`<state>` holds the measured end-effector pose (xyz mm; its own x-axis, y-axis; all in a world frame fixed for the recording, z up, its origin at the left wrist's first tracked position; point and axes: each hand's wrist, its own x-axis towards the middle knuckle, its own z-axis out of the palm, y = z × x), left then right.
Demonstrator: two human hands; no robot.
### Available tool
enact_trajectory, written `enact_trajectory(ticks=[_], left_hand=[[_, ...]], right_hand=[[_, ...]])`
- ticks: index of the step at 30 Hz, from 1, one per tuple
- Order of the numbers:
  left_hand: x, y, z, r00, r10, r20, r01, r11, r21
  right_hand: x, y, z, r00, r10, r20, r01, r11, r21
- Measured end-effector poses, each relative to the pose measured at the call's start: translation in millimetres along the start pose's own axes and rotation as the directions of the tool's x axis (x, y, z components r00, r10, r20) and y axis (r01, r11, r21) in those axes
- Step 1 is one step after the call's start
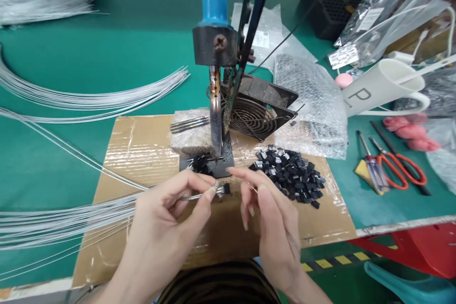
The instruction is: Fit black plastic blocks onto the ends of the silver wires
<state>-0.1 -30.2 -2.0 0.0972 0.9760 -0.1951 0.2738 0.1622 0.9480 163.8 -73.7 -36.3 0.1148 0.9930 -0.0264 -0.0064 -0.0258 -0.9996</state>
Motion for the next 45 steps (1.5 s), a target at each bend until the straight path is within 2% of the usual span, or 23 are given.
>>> enact_trajectory(ticks=[5,11,19,26,45], left_hand=[[6,-1,0,0.999,0.031,-0.024,-0.03,0.999,0.032],[10,0,-3,0.999,0.025,-0.032,-0.023,0.998,0.066],[19,10,-4,0.997,0.029,-0.068,-0.024,0.997,0.072],[21,10,-4,0.997,0.011,-0.071,-0.008,0.999,0.043],[27,17,-4,0.992,0.064,-0.108,-0.059,0.997,0.054]], right_hand=[[-2,1,0,1.0,-0.024,0.01,0.024,0.997,-0.069],[5,-5,-3,0.997,-0.072,0.032,0.078,0.961,-0.266],[12,-7,-2,0.993,-0.111,0.035,0.114,0.988,-0.099],[21,-12,8,0.994,-0.098,-0.045,0.095,0.994,-0.049],[30,-18,14,0.986,-0.099,-0.133,0.093,0.995,-0.047]])
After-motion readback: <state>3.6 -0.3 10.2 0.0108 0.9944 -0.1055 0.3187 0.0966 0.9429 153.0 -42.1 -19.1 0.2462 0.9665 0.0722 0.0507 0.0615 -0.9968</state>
